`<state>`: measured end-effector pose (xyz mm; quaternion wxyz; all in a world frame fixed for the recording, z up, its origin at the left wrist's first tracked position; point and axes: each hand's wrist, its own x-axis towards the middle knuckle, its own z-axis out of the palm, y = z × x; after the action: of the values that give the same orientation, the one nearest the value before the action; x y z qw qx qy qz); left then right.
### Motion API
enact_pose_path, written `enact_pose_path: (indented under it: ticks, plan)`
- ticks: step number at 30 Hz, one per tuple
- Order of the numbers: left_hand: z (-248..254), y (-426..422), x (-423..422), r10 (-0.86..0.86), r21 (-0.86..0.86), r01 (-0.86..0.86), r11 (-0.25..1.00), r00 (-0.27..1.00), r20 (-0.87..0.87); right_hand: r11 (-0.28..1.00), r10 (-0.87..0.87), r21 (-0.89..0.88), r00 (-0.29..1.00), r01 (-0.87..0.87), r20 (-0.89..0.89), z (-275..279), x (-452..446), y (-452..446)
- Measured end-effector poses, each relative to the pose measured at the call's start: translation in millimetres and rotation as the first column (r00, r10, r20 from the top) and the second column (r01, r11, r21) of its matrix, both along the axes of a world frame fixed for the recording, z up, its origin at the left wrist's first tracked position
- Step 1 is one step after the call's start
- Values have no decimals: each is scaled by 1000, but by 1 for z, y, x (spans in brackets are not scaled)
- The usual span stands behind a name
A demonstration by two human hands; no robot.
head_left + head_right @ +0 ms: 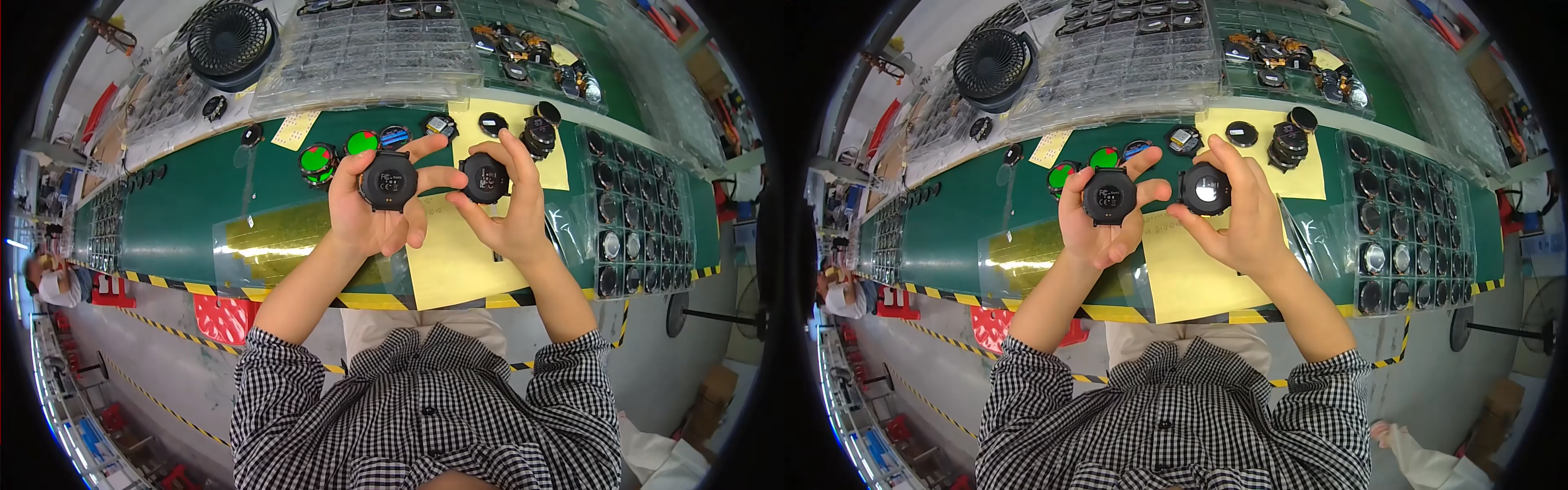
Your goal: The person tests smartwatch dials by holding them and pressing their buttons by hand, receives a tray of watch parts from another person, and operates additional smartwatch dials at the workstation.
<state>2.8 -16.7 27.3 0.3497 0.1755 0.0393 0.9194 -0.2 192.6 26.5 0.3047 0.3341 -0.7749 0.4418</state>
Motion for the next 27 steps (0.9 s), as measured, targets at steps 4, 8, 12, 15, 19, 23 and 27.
enact_pose_path:
  ticks: [4,8,12,15,19,23,27]
  plan:
    - [-1,0,0,1,-8,0,1000,1000,8,1000,-3,4,1000,3,-10,1,0,0]
    - [-2,0,-1,4,-19,-5,1000,1000,-16,1000,-15,27,1000,15,-19,2,0,0]
    - [-1,-2,-3,115,-182,-134,974,987,-111,999,-18,44,1000,19,-17,4,-1,1]
    - [4,2,-2,316,-506,-456,732,885,-341,965,115,-259,941,-30,319,6,0,2]
    - [10,7,-2,326,-611,-777,152,623,-711,585,736,-810,448,-45,507,7,-18,22]
    - [-1,14,-3,125,-392,-902,-182,375,-919,294,936,-946,159,137,314,-1,-21,17]
    - [-3,16,-2,67,-350,-895,-277,345,-936,269,955,-938,63,219,288,-4,-18,11]
